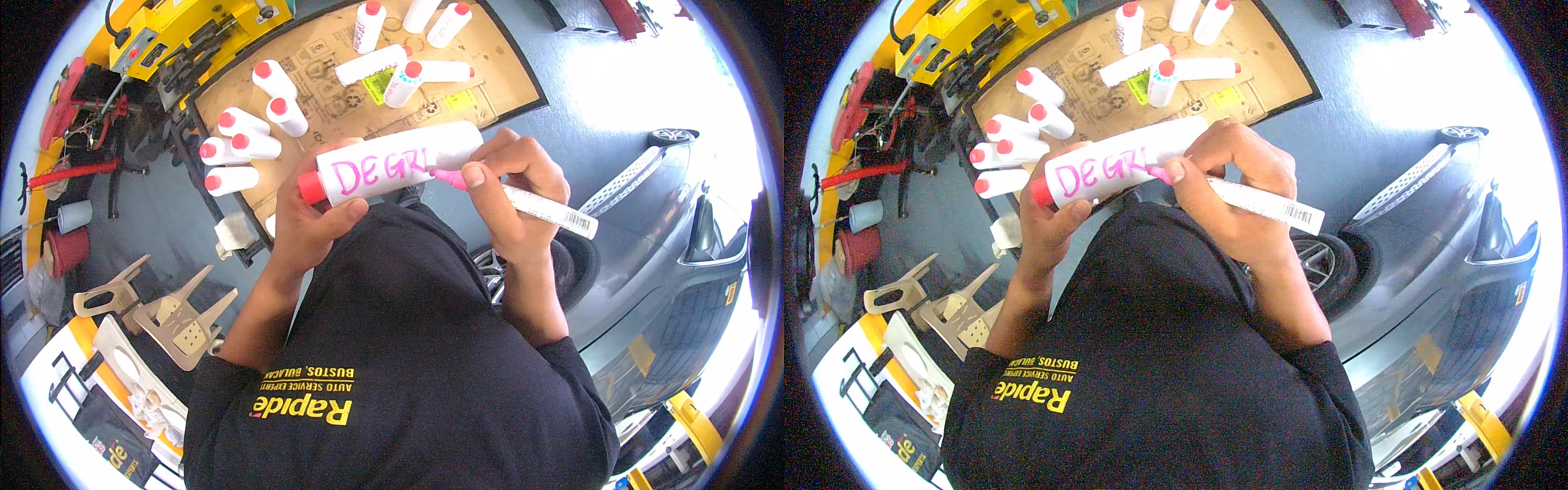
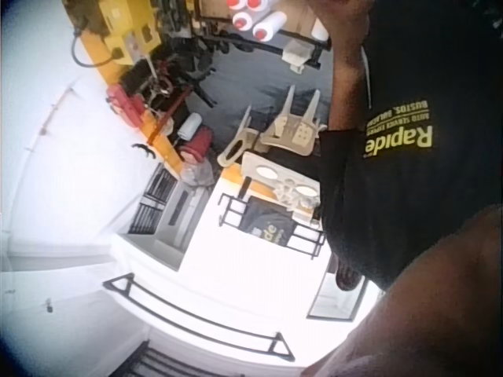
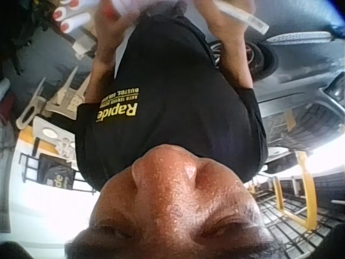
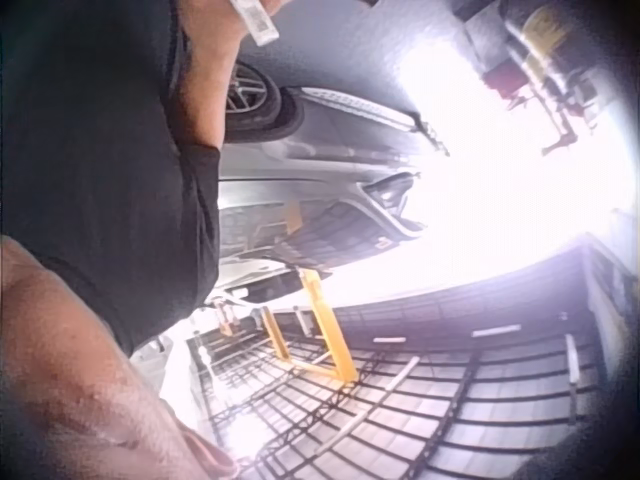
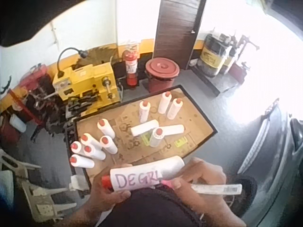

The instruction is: The person wipes several plastic bottles with a cloth and writes labels on them using a marker.

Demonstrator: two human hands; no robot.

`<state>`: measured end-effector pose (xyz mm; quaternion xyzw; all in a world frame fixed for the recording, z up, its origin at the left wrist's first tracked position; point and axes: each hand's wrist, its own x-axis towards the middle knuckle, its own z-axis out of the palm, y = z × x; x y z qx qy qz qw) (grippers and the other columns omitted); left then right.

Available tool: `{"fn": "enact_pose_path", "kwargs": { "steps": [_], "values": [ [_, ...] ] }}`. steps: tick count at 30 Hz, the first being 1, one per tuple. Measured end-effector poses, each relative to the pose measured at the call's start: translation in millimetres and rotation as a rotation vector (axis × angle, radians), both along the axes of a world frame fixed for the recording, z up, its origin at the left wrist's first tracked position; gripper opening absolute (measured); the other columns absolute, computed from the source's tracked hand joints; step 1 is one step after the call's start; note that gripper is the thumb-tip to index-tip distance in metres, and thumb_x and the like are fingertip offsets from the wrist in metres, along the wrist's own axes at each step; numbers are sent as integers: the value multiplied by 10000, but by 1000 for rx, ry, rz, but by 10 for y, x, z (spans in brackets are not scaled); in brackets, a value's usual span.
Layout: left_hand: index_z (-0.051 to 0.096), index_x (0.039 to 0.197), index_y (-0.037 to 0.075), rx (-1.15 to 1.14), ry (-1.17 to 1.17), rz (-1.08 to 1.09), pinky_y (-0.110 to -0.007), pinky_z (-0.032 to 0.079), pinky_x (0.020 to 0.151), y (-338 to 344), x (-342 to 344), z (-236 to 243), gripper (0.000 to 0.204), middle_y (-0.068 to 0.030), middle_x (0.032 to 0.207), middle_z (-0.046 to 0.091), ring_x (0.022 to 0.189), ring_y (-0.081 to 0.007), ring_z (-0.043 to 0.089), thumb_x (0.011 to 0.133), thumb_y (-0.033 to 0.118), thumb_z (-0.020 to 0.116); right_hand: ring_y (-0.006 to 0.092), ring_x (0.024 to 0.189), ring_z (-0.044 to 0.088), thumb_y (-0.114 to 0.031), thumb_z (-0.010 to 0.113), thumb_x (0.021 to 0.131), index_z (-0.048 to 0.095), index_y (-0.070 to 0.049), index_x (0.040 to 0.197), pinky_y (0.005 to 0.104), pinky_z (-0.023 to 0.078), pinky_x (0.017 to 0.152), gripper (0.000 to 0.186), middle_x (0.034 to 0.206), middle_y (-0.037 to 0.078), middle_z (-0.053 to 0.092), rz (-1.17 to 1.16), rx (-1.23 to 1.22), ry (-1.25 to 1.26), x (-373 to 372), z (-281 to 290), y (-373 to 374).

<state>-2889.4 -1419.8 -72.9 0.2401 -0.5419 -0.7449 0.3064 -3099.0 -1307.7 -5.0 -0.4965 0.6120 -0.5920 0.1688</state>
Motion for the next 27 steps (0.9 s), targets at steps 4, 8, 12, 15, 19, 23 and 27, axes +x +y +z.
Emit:
{"fn": "enact_pose_path", "kwargs": {
  "steps": [4,8,12,15,19,23,27],
  "values": [
    [495,1387,-52,11,10,7,-326,468,1016,10,-6,25,698,-126,1254,632,1149,-180,619,823,196,824,124,572,567,-30,780,807,601,-37,734,260,429,549,193,659,57,623,-9,-30,69,-5,-21,8],
    [491,1390,-55,11,18,10,-325,468,1015,23,0,52,706,-124,1253,633,1153,-179,618,829,214,824,113,547,541,-33,787,804,606,-45,735,259,412,522,194,645,40,610,-26,-50,75,44,8,-11],
    [493,1387,-55,-11,36,24,-326,468,1015,23,21,46,702,-126,1257,632,1150,-179,622,828,210,824,108,538,527,-39,790,805,606,-46,742,258,405,515,195,645,38,612,-19,-44,107,50,10,-15],
    [496,1381,-53,15,16,0,-324,467,1015,16,58,62,697,-129,1264,629,1153,-178,621,824,206,825,102,539,525,-51,793,809,610,-42,755,254,403,518,191,635,36,604,-10,-20,147,48,18,-12],
    [501,1377,-47,54,34,5,-322,466,1014,40,77,50,693,-122,1267,627,1156,-175,617,821,206,828,98,540,511,-68,785,821,610,-40,765,251,397,523,186,621,25,585,-50,-68,34,63,1,-18],
    [503,1380,-38,-43,19,26,-321,465,1016,51,105,18,697,-108,1258,629,1146,-172,619,822,221,831,83,549,493,-93,793,818,610,-43,762,252,391,527,197,619,12,574,-34,-21,191,85,20,-41],
    [505,1382,-34,5,38,15,-318,468,1008,55,123,39,716,-102,1252,630,1141,-171,618,814,242,843,69,549,478,-107,808,801,611,-47,748,249,379,521,213,617,1,563,-106,-41,-14,112,26,-30]
  ]
}}
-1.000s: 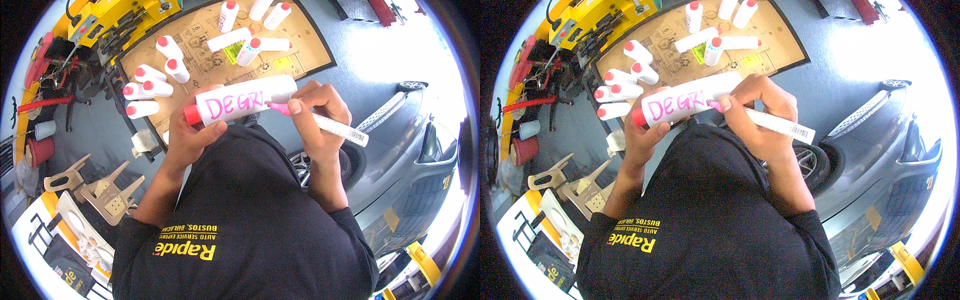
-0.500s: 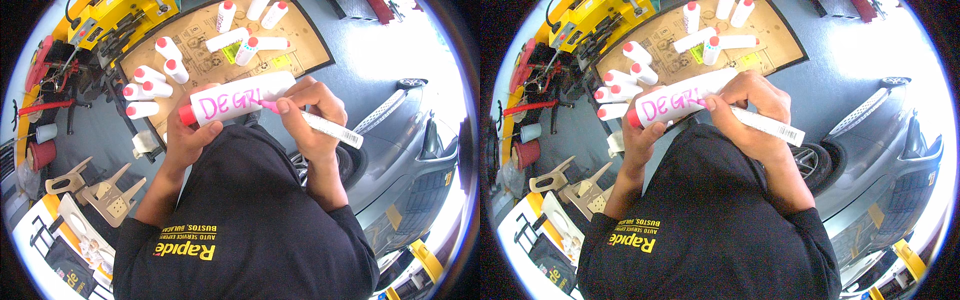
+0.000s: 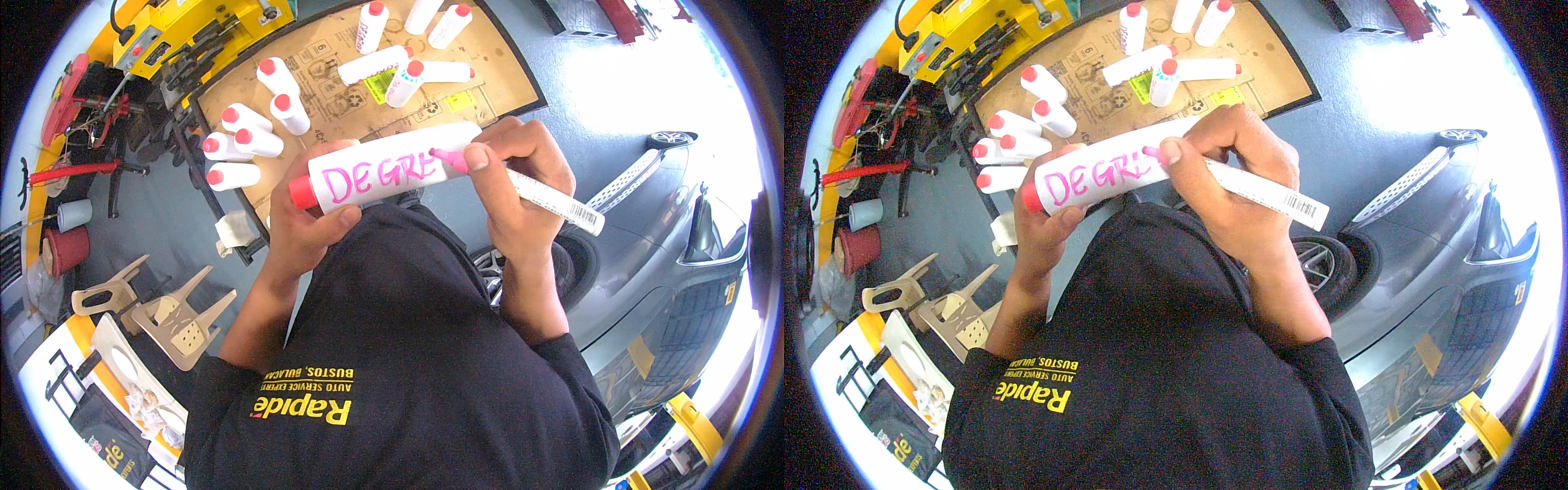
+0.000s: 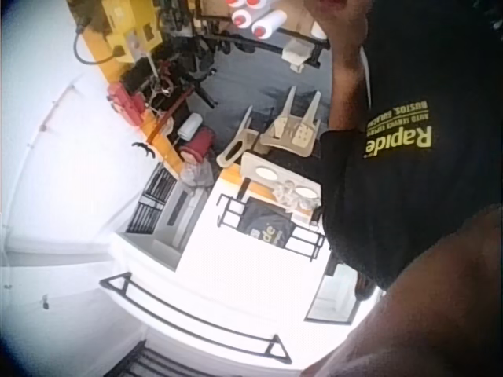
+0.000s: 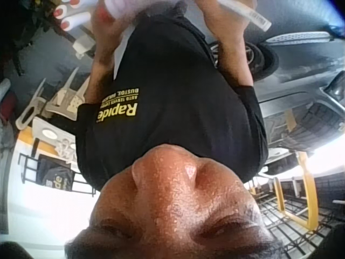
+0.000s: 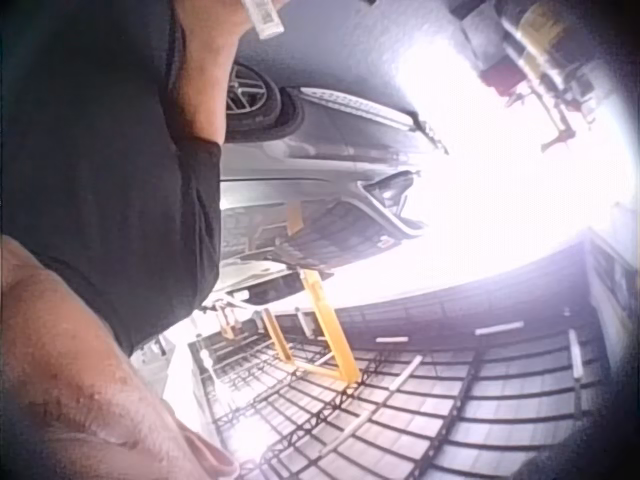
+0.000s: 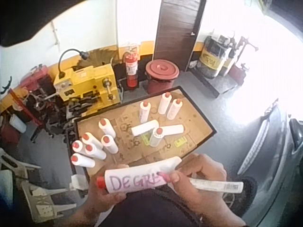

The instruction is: The person wipes several plastic bottles with a cloth and writes labels on them using a marker.

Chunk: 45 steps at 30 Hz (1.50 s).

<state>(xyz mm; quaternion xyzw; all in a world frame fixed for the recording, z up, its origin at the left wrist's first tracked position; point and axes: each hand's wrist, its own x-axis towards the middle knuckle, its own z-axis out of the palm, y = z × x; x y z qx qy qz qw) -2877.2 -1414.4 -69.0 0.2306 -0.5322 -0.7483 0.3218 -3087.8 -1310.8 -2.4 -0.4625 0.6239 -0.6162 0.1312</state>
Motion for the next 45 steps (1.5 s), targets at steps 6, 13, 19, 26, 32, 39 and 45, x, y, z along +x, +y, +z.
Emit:
{"fn": "enact_pose_path", "kwargs": {
  "steps": [6,13,19,26,32,39,45],
  "values": [
    [504,1384,-32,-25,-7,6,-321,480,993,-11,11,41,758,-111,1256,630,1140,-176,621,791,270,866,52,558,466,-101,795,816,595,-42,748,232,368,524,219,624,-10,559,15,97,123,10,95,-11],
    [506,1370,-46,-25,-21,-7,-324,480,993,-78,54,27,758,-114,1255,628,1139,-178,621,794,292,863,34,590,468,-69,757,836,584,-39,750,223,368,538,195,652,-9,589,-6,49,-57,4,165,6],
    [506,1366,-50,-45,-31,3,-327,474,1003,-114,55,26,775,-120,1260,625,1151,-182,615,796,341,857,49,594,485,-61,755,833,585,-28,748,233,378,545,193,652,7,596,76,57,-1,-10,140,7],
    [499,1373,-52,-69,-33,13,-329,473,1006,-140,89,18,776,-126,1267,624,1149,-187,620,803,338,853,76,574,500,-72,755,828,577,-32,716,250,396,542,214,634,21,591,-1,95,9,15,159,-69],
    [495,1380,-53,-29,-12,11,-331,476,1005,-154,89,4,781,-131,1263,626,1145,-188,623,805,337,851,91,572,529,-70,750,819,585,-37,720,248,417,554,195,641,43,603,74,43,22,1,152,-41],
    [493,1380,-54,-31,-18,22,-337,477,1006,-184,105,-16,793,-129,1264,625,1154,-193,621,802,353,851,78,582,531,-71,745,833,588,-36,720,250,419,554,196,648,24,610,26,7,43,-7,238,-88],
    [491,1382,-53,-14,2,18,-345,474,1016,-190,118,-31,800,-130,1276,619,1169,-200,615,800,360,852,69,566,507,-75,749,832,590,-32,719,246,401,538,199,639,15,596,-21,77,84,-4,216,-129]
  ]
}}
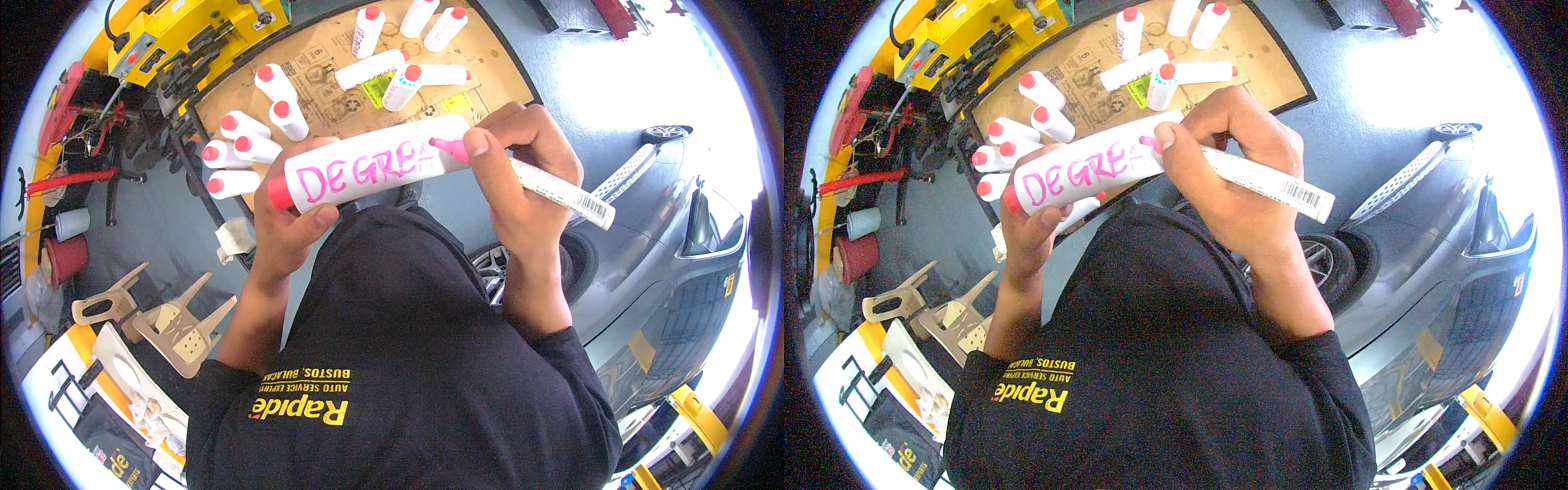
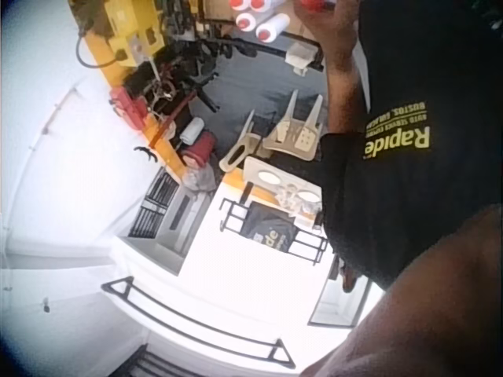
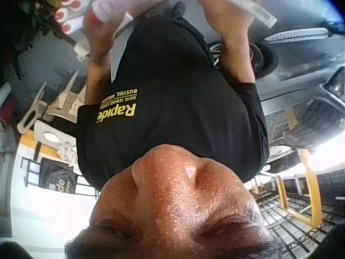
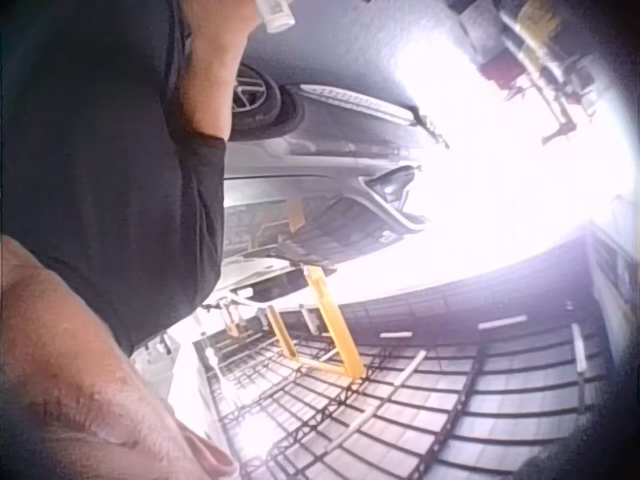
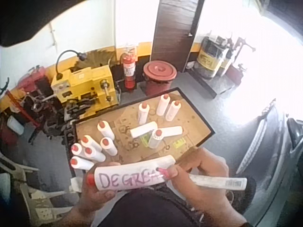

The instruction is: The person wipes several plastic bottles with a cloth and writes labels on them using a marker.

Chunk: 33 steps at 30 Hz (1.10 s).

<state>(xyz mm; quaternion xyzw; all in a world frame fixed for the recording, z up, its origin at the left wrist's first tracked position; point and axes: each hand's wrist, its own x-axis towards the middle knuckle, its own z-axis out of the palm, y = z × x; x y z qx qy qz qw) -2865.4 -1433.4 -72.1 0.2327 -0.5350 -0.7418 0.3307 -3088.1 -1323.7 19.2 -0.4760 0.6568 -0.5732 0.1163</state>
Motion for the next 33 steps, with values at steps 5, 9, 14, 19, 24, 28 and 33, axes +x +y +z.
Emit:
{"fn": "enact_pose_path", "kwargs": {
  "steps": [5,9,14,19,24,28,33],
  "values": [
    [492,1379,-55,11,-13,8,-350,475,1021,0,-12,28,787,-135,1282,617,1177,-204,613,801,347,845,77,561,512,-57,741,825,590,-29,716,246,405,537,188,633,32,601,32,10,46,-38,-6,67],
    [493,1376,-56,9,17,5,-354,478,1017,-17,5,-40,785,-137,1277,620,1172,-204,615,801,351,841,80,558,512,-53,737,829,581,-25,714,242,402,535,196,634,37,609,88,-42,21,-10,-39,38],
    [498,1371,-54,8,43,17,-354,482,1011,-11,-2,-14,793,-136,1264,625,1157,-203,622,798,374,840,69,567,501,-50,730,839,573,-21,719,238,390,532,200,640,33,607,-12,-72,47,-40,15,28],
    [503,1366,-54,10,39,15,-350,494,996,-1,15,-2,789,-137,1252,634,1141,-202,632,799,380,838,64,576,497,-47,723,844,570,-21,719,236,389,536,199,645,25,604,26,-42,39,-29,7,81],
    [508,1362,-54,9,51,18,-347,502,989,-1,26,-4,769,-138,1234,645,1121,-201,644,805,366,831,69,578,492,-45,725,840,563,-19,714,246,390,538,207,648,25,600,19,-26,58,-36,43,108],
    [507,1364,-55,7,45,6,-347,498,995,5,36,3,768,-138,1237,644,1124,-201,644,804,360,828,69,580,480,-53,736,835,571,-30,714,245,382,539,206,654,15,590,11,-63,14,0,41,103],
    [509,1363,-56,-5,33,26,-348,488,1005,32,48,-15,772,-140,1249,638,1148,-204,631,798,363,826,63,576,468,-63,740,841,582,-40,722,238,369,536,199,649,1,583,-32,-44,23,-36,49,120]
  ]
}}
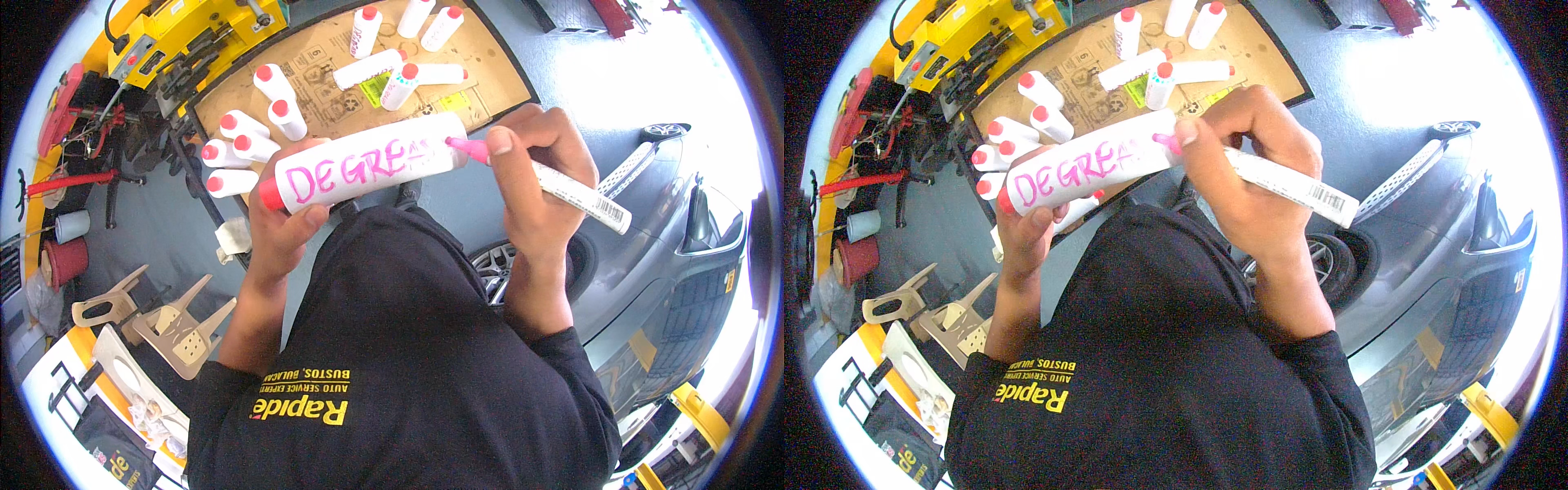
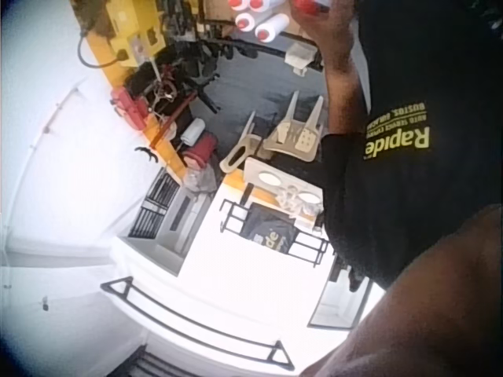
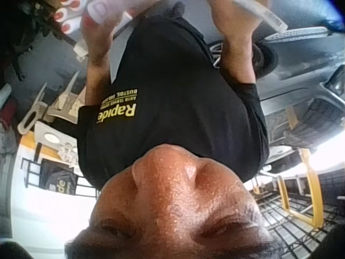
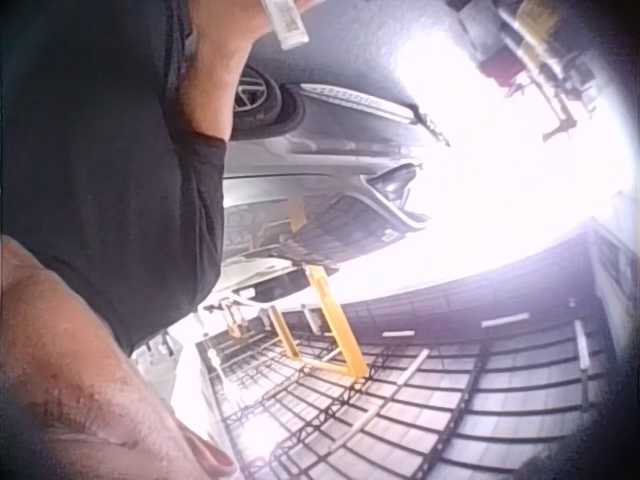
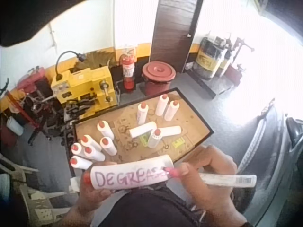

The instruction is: The person wipes several plastic bottles with a cloth and writes labels on them using a marker.

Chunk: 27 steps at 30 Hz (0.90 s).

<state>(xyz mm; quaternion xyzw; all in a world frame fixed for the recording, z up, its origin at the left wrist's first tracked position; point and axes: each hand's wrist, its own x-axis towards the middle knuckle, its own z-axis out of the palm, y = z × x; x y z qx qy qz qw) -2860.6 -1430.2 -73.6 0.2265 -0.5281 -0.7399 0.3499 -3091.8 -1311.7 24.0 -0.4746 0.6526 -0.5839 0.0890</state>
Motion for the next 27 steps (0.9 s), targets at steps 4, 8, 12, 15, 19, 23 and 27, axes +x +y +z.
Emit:
{"fn": "enact_pose_path", "kwargs": {
  "steps": [4,8,12,15,19,23,27],
  "values": [
    [509,1365,-53,-14,-9,-10,-347,483,1007,6,13,18,774,-140,1258,634,1157,-201,623,795,362,826,54,578,459,-60,733,850,582,-36,732,239,358,530,193,647,-2,583,29,-18,71,5,-4,-14],
    [512,1363,-50,-9,5,-19,-343,485,999,-3,33,-15,768,-135,1256,635,1142,-193,626,797,361,827,54,579,471,-46,726,848,572,-27,730,238,363,533,194,647,12,588,-10,-36,-11,-5,41,11],
    [516,1359,-49,-4,21,1,-339,487,992,2,19,-5,766,-129,1246,640,1128,-187,629,799,367,831,57,582,481,-36,719,848,559,-25,722,234,368,537,204,650,17,591,-14,28,22,5,45,22],
    [516,1358,-51,2,9,-17,-339,488,991,-1,22,-9,773,-124,1238,641,1124,-185,630,801,380,835,56,584,482,-26,716,845,557,-23,727,230,368,539,198,650,17,589,45,-2,-41,-9,14,84],
    [518,1356,-51,-10,10,-23,-341,491,988,-21,16,-20,760,-127,1239,640,1126,-186,630,799,363,827,56,581,486,-21,713,845,560,-20,726,228,371,540,193,644,21,585,34,-35,-10,4,63,37],
    [519,1355,-49,-8,19,-14,-345,495,990,-10,0,12,740,-130,1240,641,1127,-192,634,799,342,810,57,572,482,-31,716,842,567,-24,724,230,373,536,191,638,14,582,-28,21,31,-6,67,42],
    [519,1354,-50,-2,7,-12,-348,495,993,-3,5,1,740,-132,1236,642,1124,-196,638,800,347,806,55,572,481,-37,716,837,571,-23,725,233,379,537,184,636,11,580,-19,2,52,-31,39,87]
  ]
}}
